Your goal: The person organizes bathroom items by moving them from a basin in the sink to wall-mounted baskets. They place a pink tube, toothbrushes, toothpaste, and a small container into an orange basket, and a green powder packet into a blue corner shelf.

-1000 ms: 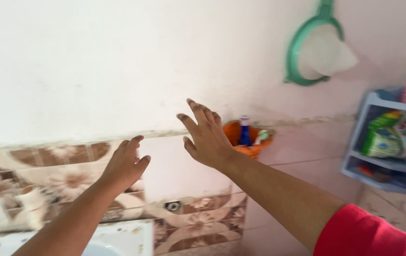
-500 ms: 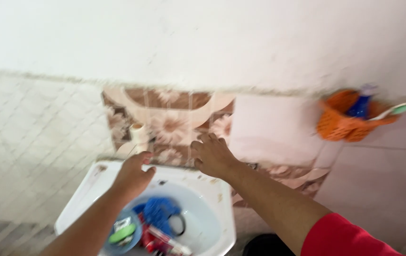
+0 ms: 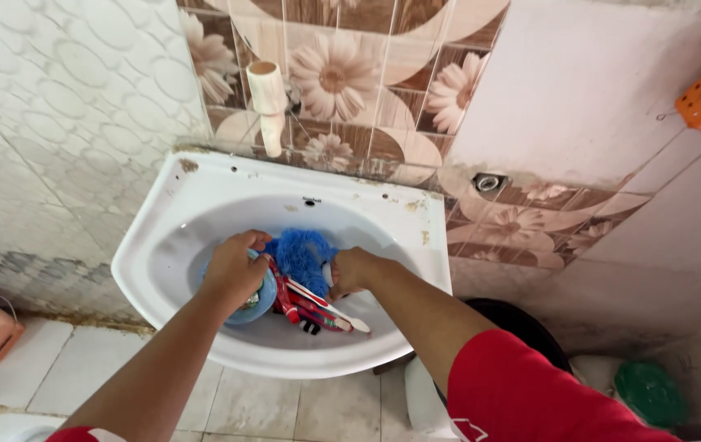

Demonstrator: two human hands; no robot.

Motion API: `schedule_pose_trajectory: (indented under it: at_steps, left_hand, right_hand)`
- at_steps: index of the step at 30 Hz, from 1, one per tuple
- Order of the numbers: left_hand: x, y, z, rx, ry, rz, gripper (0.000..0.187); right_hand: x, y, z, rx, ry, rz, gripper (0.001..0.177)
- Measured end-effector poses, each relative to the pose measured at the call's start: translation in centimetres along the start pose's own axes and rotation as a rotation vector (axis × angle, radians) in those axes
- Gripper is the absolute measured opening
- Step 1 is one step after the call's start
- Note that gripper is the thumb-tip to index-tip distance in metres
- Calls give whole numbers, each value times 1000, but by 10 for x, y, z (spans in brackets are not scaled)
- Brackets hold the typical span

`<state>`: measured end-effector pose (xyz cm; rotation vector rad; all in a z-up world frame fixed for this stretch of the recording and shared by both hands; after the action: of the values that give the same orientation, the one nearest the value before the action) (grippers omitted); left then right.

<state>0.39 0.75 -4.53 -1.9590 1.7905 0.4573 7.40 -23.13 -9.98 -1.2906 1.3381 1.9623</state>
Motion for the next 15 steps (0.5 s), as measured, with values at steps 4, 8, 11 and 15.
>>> schedule_pose_trajectory:
  at_steps: [4,8,11,15]
  left_hand:
    - [3,7,3,-16,68,0,35]
    - [2,7,6,-38,68,23,35]
    - [2,9,6,-19,41,15,35]
    - [1,6,-1,-49,28,8,36]
  right_hand:
    - [23,6,7,35,-54,134,39]
    - [35,0,3,-17,-170,98,28]
    - [29,-5,-3,-56,-127,-8,24]
    - [-5,7,-3,21,-207,-29,20]
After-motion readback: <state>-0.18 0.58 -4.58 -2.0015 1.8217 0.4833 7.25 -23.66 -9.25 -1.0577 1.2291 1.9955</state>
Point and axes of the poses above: each hand's wrist, its own y-axis away from the middle knuckle, its own x-axis out of the palm, z = x × y, the point moved 2 cm from there along -y, towards the middle knuckle, and after that the axes turned 8 degrees about y, right-handed, at the moved point
